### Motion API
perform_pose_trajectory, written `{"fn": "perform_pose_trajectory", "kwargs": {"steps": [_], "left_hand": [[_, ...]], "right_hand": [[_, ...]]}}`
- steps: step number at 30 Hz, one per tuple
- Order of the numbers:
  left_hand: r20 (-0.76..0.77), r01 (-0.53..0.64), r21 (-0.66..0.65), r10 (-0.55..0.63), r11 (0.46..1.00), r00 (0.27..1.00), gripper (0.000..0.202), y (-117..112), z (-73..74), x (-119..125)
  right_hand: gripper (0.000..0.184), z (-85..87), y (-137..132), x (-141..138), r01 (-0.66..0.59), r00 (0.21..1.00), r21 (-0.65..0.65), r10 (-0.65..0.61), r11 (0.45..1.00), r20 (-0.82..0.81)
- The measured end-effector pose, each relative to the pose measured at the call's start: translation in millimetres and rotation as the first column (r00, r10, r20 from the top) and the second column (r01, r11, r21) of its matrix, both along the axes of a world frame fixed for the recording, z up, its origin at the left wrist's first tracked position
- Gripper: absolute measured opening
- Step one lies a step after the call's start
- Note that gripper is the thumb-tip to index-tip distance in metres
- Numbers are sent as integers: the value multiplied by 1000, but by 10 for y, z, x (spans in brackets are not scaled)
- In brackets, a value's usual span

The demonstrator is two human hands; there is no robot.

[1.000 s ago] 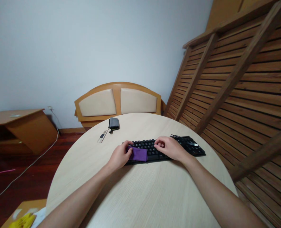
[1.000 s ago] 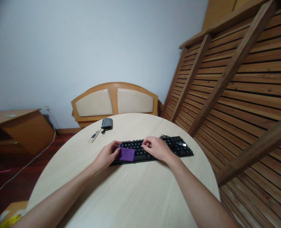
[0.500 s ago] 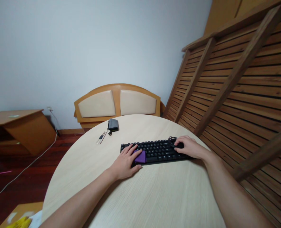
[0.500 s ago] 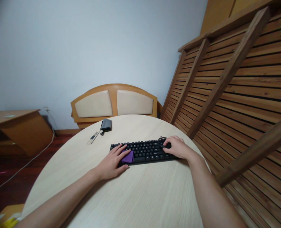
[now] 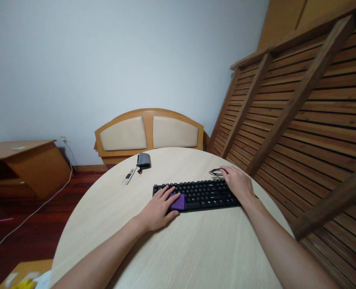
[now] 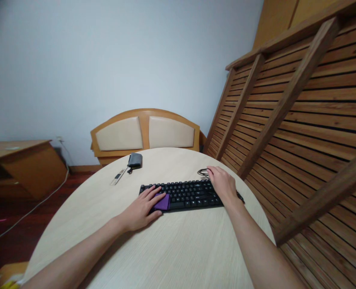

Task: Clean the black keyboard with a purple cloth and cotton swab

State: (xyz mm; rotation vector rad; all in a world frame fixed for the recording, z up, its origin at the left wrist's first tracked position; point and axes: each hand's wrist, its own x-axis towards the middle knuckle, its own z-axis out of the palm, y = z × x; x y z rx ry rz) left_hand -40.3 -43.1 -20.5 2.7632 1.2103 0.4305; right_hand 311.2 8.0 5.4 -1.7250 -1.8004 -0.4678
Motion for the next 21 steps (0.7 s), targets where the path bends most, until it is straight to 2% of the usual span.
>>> {"fn": "perform_pose_trajectory", "kwargs": {"steps": [4,8,15,21], "left_hand": [[-4,-4,-2,4,1000,1000,59,6,-8,-3],[25,8,4,-8,1000,1000,58,8,-8,-4],[26,-5,5,4,1000,1000,57,1,-7,1],[70,2,64,-7,998,998,45,6,36,21]], "right_hand": [[46,-106,100,-33,-43,999,-27,43,999,-16],[54,-171,170,-54,-104,989,-69,96,992,-109],[37,-241,171,-18,-194,975,-220,162,956,-153],[37,-227,118,-21,-218,972,-307,177,926,-158]]}}
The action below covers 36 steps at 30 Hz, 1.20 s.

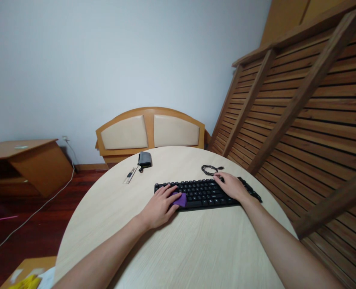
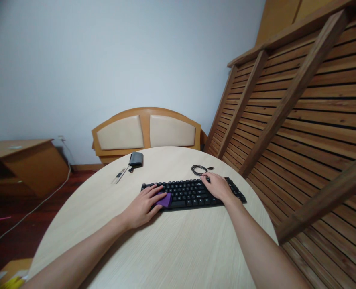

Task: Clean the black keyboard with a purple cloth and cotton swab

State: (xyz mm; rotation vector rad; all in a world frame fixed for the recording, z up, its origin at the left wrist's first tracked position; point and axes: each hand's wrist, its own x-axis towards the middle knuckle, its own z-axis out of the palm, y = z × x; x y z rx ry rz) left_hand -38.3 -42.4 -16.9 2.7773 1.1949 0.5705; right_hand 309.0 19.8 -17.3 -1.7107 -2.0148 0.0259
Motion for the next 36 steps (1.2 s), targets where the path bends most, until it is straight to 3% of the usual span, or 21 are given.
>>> {"fn": "perform_pose_trajectory", "kwargs": {"steps": [4,7,12,15,19,24,29,36], "left_hand": [[97,-5,12,4,1000,995,30,17,54,28],[200,-110,-31,114,993,973,28,62,92,2],[437,-365,-108,374,925,818,30,244,158,-225],[502,-442,-98,428,892,751,33,375,142,-389],[434,-392,-100,395,915,810,30,477,15,-490],[250,-315,-99,329,944,910,29,484,-84,-478],[218,-308,-61,314,949,924,29,439,-49,-474],[241,-338,-84,348,937,906,28,370,-50,-468]], "right_hand": [[38,-8,-30,-52,-74,997,32,74,997,-2],[39,-6,-79,-170,-196,980,63,197,979,-8],[48,4,-207,-433,-394,919,-20,394,919,2],[59,-22,-265,-513,-435,900,-78,436,897,3],[63,-19,-305,-540,-430,901,-72,433,900,19],[58,139,-268,-631,-424,899,-85,430,902,80],[56,201,-133,-688,-425,894,-103,434,899,106],[47,7,-245,-567,-378,925,41,375,925,59]]}}
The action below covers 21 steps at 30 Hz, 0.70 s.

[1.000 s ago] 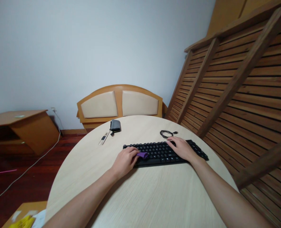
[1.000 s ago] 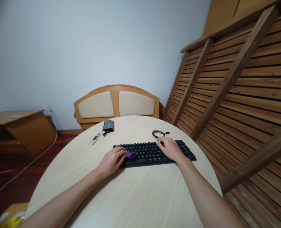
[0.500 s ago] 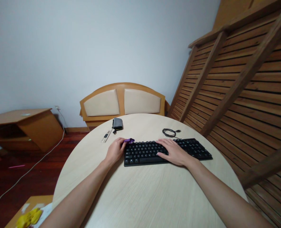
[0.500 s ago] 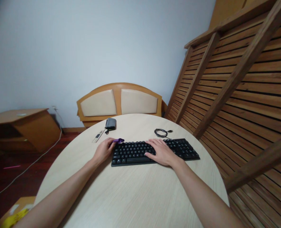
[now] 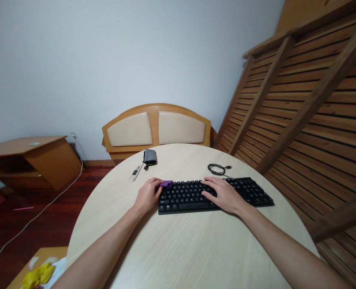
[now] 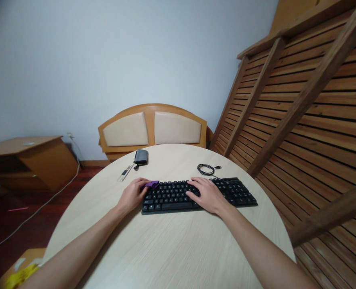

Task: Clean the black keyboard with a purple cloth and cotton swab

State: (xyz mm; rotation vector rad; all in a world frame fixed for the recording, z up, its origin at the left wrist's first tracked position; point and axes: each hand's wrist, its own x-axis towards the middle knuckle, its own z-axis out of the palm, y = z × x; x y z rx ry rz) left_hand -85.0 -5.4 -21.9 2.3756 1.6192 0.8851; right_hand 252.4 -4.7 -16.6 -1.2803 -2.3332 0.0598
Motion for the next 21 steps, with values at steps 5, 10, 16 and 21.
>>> {"fn": "perform_pose_trajectory", "kwargs": {"steps": [5,10,16,21], "left_hand": [[14,-10,2,10,1000,1000,27,-1,-35,-23],[-64,37,38,-35,999,997,27,-33,35,-35],[-146,85,-5,-84,996,986,21,-75,167,-7],[-125,63,-17,-65,998,990,20,-60,184,8]], "right_hand": [[55,-60,-79,38,3,998,13,-4,1000,69],[63,-77,-90,8,-2,992,-16,4,1000,127],[67,-80,-96,23,-14,990,-72,24,997,139],[70,-89,-93,40,-27,988,-94,41,995,152]]}}
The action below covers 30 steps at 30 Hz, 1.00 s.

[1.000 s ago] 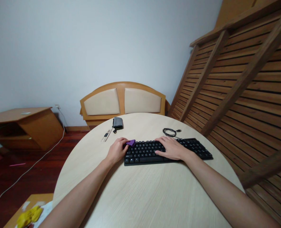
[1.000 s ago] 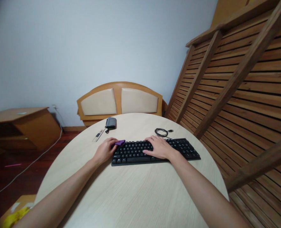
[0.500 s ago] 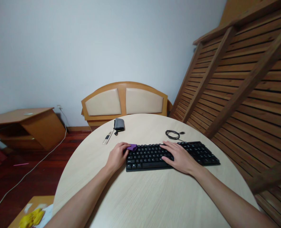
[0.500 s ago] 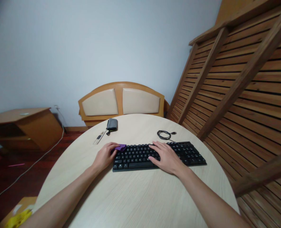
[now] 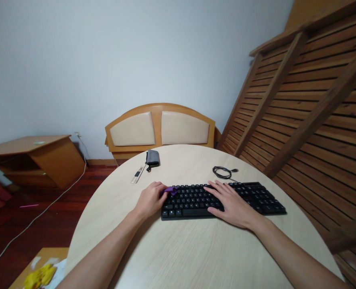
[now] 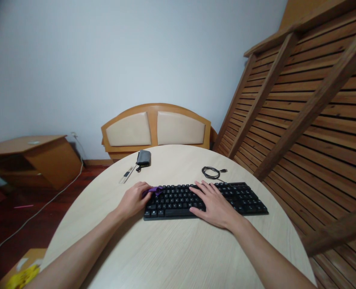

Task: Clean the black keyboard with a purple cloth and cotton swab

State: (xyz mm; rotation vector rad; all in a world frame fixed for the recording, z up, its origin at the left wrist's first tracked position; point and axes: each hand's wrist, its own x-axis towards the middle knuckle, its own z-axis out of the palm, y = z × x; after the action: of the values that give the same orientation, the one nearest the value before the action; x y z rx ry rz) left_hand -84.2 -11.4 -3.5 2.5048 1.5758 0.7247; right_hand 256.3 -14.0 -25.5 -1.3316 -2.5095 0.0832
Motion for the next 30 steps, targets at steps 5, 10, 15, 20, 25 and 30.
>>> {"fn": "perform_pose_trajectory", "kwargs": {"steps": [5,10,15,20,25,30], "left_hand": [[19,19,3,-19,1000,1000,20,15,-32,-20],[18,23,20,-23,1000,1000,21,9,-47,-38],[45,92,49,-95,994,995,27,31,-72,-40],[-97,198,1,-197,980,976,39,71,-31,-132],[-137,290,-109,-303,951,943,43,18,195,-264],[-49,57,-60,-60,997,997,32,56,177,-332]], "right_hand": [[69,19,-2,-11,15,1000,-9,-15,1000,20],[70,31,8,-7,2,1000,-21,-2,1000,18],[85,27,17,0,-46,998,-34,47,998,42],[83,-6,13,-10,-42,998,-33,44,999,39],[82,-31,20,-29,-34,999,-22,35,999,31],[83,-3,15,-78,-49,998,-16,50,999,41]]}}
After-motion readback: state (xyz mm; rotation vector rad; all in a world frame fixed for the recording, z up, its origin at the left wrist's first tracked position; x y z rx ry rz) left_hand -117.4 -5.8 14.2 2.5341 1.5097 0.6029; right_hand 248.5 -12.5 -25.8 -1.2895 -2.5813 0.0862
